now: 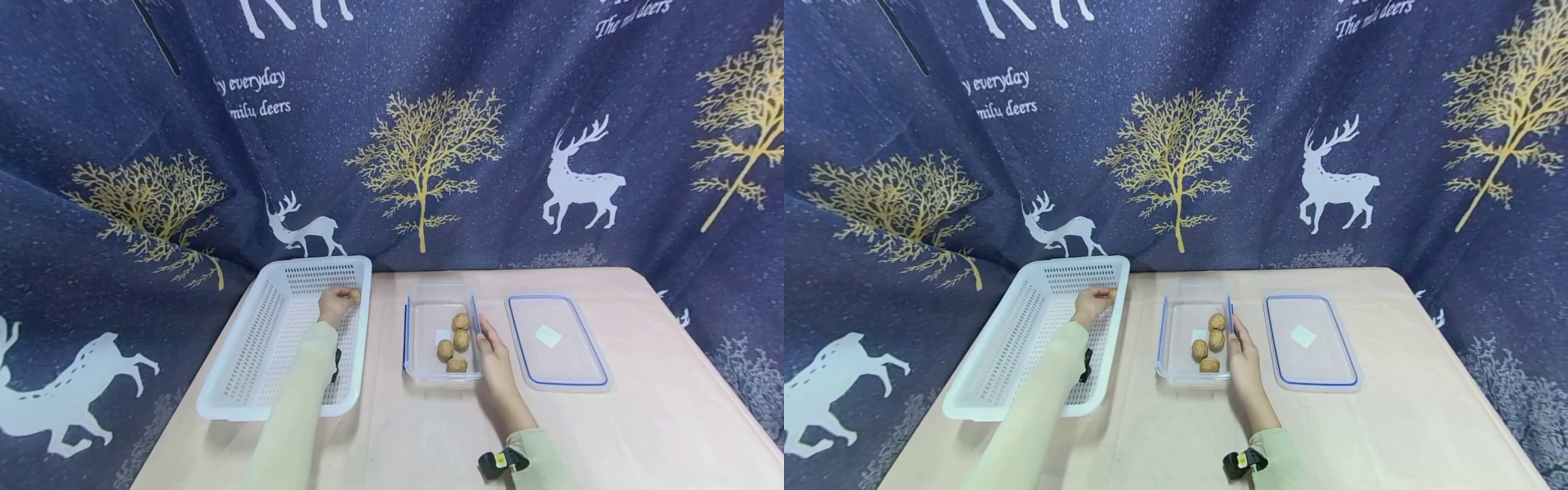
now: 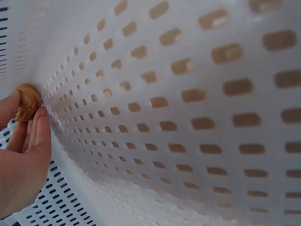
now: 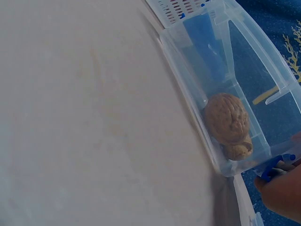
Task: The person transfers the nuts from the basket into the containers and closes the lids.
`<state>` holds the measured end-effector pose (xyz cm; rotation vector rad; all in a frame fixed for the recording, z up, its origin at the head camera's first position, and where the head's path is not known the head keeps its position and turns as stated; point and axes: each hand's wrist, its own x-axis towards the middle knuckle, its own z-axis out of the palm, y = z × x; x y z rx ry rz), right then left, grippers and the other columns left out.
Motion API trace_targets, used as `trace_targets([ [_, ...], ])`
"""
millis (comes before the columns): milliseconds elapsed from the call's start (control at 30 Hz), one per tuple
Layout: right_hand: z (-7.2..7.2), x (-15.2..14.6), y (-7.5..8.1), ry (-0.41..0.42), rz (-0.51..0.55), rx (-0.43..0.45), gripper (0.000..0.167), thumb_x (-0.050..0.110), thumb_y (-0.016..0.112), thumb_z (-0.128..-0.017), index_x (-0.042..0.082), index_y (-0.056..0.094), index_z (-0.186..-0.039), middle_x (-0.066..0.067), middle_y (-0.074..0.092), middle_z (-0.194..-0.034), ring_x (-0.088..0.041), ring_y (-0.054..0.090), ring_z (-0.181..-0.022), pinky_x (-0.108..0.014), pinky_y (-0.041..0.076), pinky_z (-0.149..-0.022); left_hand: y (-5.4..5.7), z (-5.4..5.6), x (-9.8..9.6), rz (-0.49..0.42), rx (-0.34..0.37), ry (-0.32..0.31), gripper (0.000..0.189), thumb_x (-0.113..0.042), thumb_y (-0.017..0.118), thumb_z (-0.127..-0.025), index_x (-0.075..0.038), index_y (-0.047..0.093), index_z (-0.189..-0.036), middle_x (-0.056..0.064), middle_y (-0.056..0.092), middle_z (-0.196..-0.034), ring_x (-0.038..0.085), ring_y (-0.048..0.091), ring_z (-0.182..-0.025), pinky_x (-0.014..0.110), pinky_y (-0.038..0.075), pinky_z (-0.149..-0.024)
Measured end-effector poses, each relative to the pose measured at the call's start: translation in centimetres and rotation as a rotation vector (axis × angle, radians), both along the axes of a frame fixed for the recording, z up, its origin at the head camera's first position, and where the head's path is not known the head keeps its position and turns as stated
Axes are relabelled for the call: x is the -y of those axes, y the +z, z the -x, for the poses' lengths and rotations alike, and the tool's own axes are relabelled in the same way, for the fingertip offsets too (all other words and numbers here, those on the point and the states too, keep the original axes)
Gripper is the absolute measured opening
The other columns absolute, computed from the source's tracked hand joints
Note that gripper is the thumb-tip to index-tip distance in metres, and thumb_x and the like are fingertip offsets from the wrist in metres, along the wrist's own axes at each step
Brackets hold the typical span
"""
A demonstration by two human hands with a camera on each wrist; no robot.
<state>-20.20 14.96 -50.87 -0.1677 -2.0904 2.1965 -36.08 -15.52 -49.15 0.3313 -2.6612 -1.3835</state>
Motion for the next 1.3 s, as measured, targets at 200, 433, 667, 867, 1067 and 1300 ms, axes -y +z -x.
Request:
trace_targets([
  [200, 0.0, 0.0, 0.0, 0.002, -0.027, -0.008, 0.048, 0.009, 0.03, -0.104, 0.007, 0.023, -0.152, -0.014, 0.017, -0.159, -0.032, 0.01, -0.146, -0.046, 0.007, -0.119, 0.5, -0.6, -0.1, -0.039, 0.008, 0.015, 0.029, -0.004, 0.077, -0.077, 0.006, 0.068, -0.103, 0.021, 0.068, -0.102, 0.032, 0.063, -0.096, 0.038, 0.051, -0.089],
  [433, 0.1, 0.0, -0.3, 0.0, -0.025, 0.001, 0.048, 0.009, 0.031, -0.104, 0.007, 0.024, -0.152, -0.014, 0.018, -0.158, -0.031, 0.01, -0.146, -0.046, 0.007, -0.119, 0.9, -0.7, 0.3, -0.044, 0.016, 0.031, 0.029, -0.007, 0.074, -0.081, 0.006, 0.069, -0.106, 0.021, 0.069, -0.106, 0.033, 0.063, -0.101, 0.039, 0.049, -0.094],
  [667, 0.0, 0.0, -0.5, -0.006, 0.003, 0.014, 0.048, 0.011, 0.031, -0.104, 0.009, 0.024, -0.152, -0.011, 0.018, -0.159, -0.029, 0.012, -0.146, -0.043, 0.007, -0.119, -1.2, 1.9, 2.0, -0.141, -0.031, 0.019, 0.032, -0.023, 0.083, -0.075, -0.005, 0.074, -0.1, 0.01, 0.071, -0.103, 0.024, 0.064, -0.099, 0.033, 0.051, -0.092],
  [867, 0.0, -0.1, -0.5, 0.001, 0.025, 0.009, 0.049, 0.012, 0.03, -0.105, 0.011, 0.023, -0.153, -0.01, 0.017, -0.159, -0.028, 0.011, -0.146, -0.042, 0.007, -0.12, 1.7, 0.4, 1.1, -0.171, -0.01, 0.071, 0.03, -0.009, 0.076, -0.081, 0.004, 0.069, -0.107, 0.019, 0.067, -0.112, 0.029, 0.06, -0.108, 0.036, 0.048, -0.097],
  [1067, 0.1, -0.2, -0.5, 0.002, -0.035, 0.005, 0.048, 0.011, 0.031, -0.104, 0.009, 0.024, -0.152, -0.011, 0.018, -0.159, -0.03, 0.011, -0.146, -0.043, 0.007, -0.119, 3.8, -1.0, 0.6, -0.322, -0.045, 0.083, 0.032, -0.005, 0.072, -0.084, 0.005, 0.065, -0.113, 0.022, 0.065, -0.114, 0.028, 0.062, -0.105, 0.032, 0.05, -0.094],
  [1300, 0.2, -0.3, -0.3, -0.001, -0.093, -0.02, 0.048, 0.009, 0.031, -0.104, 0.005, 0.024, -0.151, -0.015, 0.02, -0.158, -0.033, 0.013, -0.145, -0.045, 0.009, -0.119, 5.5, -1.3, 0.6, -0.49, -0.059, 0.077, 0.036, -0.006, 0.071, -0.085, 0.003, 0.063, -0.119, 0.021, 0.063, -0.12, 0.024, 0.059, -0.106, 0.031, 0.049, -0.096],
])
